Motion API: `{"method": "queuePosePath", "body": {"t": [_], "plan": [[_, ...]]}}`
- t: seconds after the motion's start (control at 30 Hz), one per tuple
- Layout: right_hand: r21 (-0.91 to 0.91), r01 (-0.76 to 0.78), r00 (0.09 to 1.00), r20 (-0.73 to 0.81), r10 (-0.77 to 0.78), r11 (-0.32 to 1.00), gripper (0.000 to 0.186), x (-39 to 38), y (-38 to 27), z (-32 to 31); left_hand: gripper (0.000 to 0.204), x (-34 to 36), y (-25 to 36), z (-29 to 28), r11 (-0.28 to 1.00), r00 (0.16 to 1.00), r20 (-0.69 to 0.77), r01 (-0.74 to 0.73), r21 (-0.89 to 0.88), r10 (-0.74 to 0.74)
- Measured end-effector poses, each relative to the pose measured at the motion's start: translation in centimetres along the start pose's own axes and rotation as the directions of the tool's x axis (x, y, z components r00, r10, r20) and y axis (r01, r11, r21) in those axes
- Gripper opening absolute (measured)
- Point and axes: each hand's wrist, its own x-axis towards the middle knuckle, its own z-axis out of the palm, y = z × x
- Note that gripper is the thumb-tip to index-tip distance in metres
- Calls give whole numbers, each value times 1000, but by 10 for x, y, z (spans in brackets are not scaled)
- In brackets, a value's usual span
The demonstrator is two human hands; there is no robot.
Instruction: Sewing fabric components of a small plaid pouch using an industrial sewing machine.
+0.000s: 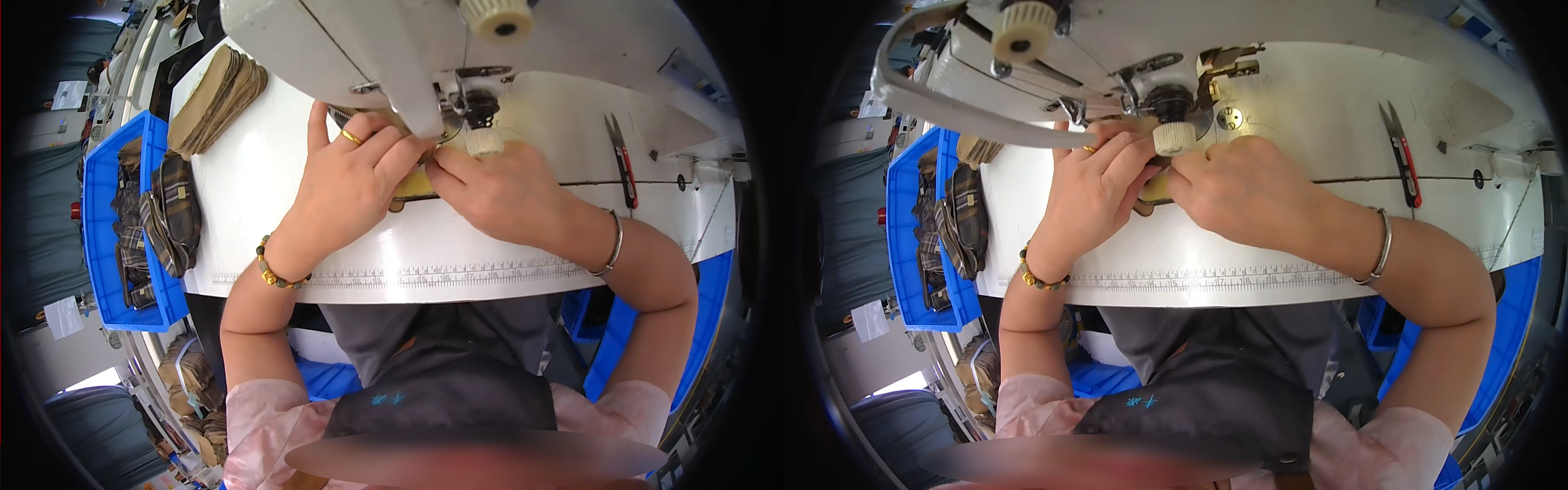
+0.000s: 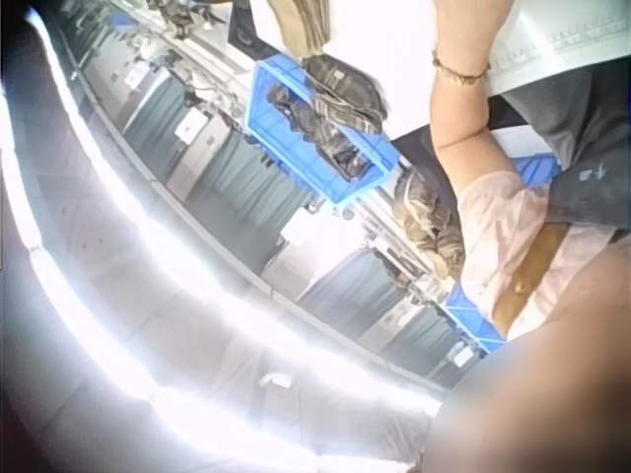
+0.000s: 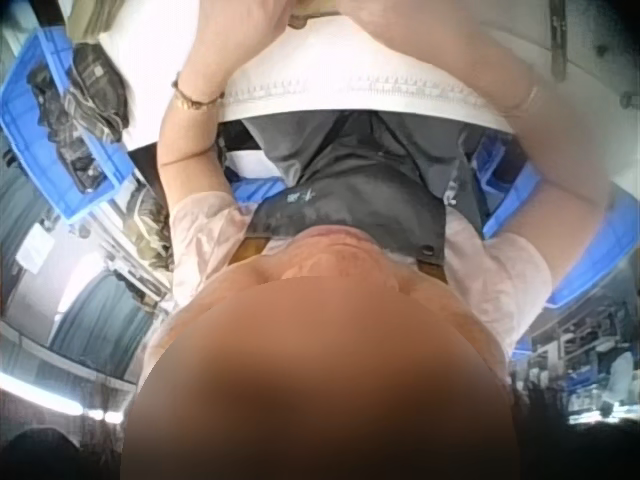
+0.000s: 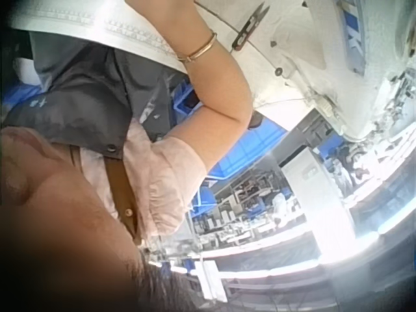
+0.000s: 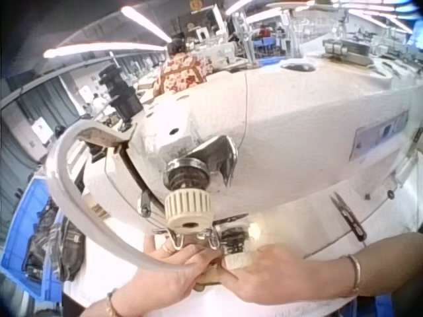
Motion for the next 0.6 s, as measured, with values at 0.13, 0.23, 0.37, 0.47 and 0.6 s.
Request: {"method": "queuePosePath", "body": {"t": [0.13, 0.23, 0.37, 0.47, 0.6], "plan": [[-46, -95, 994, 49, 98, 994, 10, 2, 2, -1, 33, -2, -5, 2, 984, 998, 14, 55, -170, -54], [-73, -133, 987, 79, 139, 988, 12, 2, 2, -3, 33, -3, -8, 2, 943, 992, 45, 122, -308, -114], [39, -174, 977, 136, 167, 984, 14, 3, -1, -1, 41, -9, -9, 8, 891, 971, 157, 231, -391, -183], [30, -160, 967, 204, 151, 987, 14, 3, 0, -1, 34, -8, -8, 9, 904, 978, 56, 208, -373, -201], [-26, -186, 958, 218, 188, 982, 14, 2, -5, -1, 24, -6, 6, 11, 983, 984, -113, 119, -136, -135]]}}
